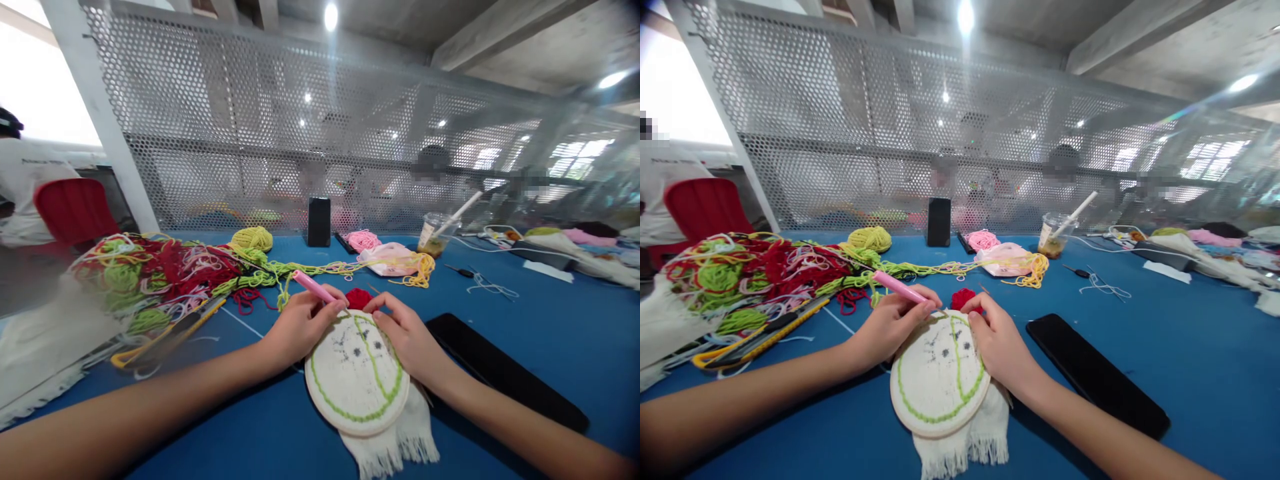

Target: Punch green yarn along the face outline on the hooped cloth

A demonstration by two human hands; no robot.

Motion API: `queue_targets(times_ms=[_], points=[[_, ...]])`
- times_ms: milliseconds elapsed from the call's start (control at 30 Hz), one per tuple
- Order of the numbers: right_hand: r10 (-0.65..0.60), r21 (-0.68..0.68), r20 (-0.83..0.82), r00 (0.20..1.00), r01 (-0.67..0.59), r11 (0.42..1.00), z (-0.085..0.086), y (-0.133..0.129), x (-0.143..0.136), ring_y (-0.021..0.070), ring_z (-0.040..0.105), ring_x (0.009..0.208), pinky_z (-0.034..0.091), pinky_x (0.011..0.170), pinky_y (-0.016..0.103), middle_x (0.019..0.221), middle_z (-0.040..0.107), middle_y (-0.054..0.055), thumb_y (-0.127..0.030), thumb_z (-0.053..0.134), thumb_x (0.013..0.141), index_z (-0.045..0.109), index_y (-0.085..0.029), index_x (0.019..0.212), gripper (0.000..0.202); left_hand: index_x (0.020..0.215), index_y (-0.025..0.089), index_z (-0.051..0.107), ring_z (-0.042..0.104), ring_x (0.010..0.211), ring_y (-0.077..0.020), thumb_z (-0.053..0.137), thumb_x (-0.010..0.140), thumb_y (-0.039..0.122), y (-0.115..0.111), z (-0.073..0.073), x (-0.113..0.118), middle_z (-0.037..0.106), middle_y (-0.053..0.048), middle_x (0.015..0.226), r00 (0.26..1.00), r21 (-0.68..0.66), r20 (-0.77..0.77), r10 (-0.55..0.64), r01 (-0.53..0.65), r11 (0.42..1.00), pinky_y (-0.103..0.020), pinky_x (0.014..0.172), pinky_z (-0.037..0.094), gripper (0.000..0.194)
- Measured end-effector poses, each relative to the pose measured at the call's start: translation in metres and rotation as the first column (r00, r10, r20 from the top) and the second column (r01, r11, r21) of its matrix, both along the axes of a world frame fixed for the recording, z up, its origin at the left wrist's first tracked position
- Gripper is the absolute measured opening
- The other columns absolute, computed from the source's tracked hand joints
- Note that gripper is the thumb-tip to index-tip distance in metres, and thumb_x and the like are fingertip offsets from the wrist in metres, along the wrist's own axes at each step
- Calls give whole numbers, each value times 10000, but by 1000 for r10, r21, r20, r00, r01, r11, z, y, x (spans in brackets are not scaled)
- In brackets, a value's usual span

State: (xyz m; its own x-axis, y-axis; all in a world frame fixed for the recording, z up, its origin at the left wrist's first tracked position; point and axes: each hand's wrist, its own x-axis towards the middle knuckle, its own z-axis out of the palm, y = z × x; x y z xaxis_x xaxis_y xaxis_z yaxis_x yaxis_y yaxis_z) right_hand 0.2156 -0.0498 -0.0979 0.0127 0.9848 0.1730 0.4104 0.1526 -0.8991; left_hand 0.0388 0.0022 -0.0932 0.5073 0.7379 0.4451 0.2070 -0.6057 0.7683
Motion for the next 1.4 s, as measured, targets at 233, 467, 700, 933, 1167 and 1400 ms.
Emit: queue_targets(times_ms=[233,467,700,933,1167,1400], points=[[10,27,0,1000,-10,1000,0,-4,-2,80,355,493,254,440,215,578,434,-39,-230,371,843,467,-190,764,131,808,150,599,546,710,-131,438,840,292,1,0,4,626,-27,807,997,10,-49,-62,62,998,-234,628,422,216],[22,57,44,999,-25,998,6,-2,-6,81,360,511,264,460,221,632,458,-24,-228,381,841,473,-188,772,122,779,150,600,545,765,-146,431,841,294,1,-2,5,616,-46,849,995,16,-90,-52,54,998,-255,684,424,230],[7,32,33,999,-8,999,3,-1,-3,94,400,550,285,487,229,650,484,-11,-209,388,821,480,-177,756,117,784,143,560,490,650,-104,392,862,293,0,-2,2,559,-18,785,993,-6,90,78,-78,997,-219,586,398,238],[-8,26,55,998,6,1000,4,-1,-3,108,429,566,299,496,234,663,507,2,-202,385,810,480,-177,741,120,811,147,565,489,646,-105,385,866,283,-3,2,0,563,-23,795,993,-16,98,60,-59,998,-212,574,392,232],[-20,45,66,998,17,999,4,-2,-3,106,428,568,310,510,234,678,516,-1,-205,383,814,480,-181,735,128,820,150,576,497,625,-103,394,863,297,-2,1,1,572,-15,759,999,-9,42,28,-27,1000,-213,569,396,237],[-10,88,96,995,2,996,7,-6,-6,105,420,560,304,508,233,643,485,-13,-211,384,823,478,-183,730,136,828,163,604,551,769,-139,450,836,293,0,-2,5,624,-34,850,992,-18,-34,-119,118,993,-253,708,425,202]])
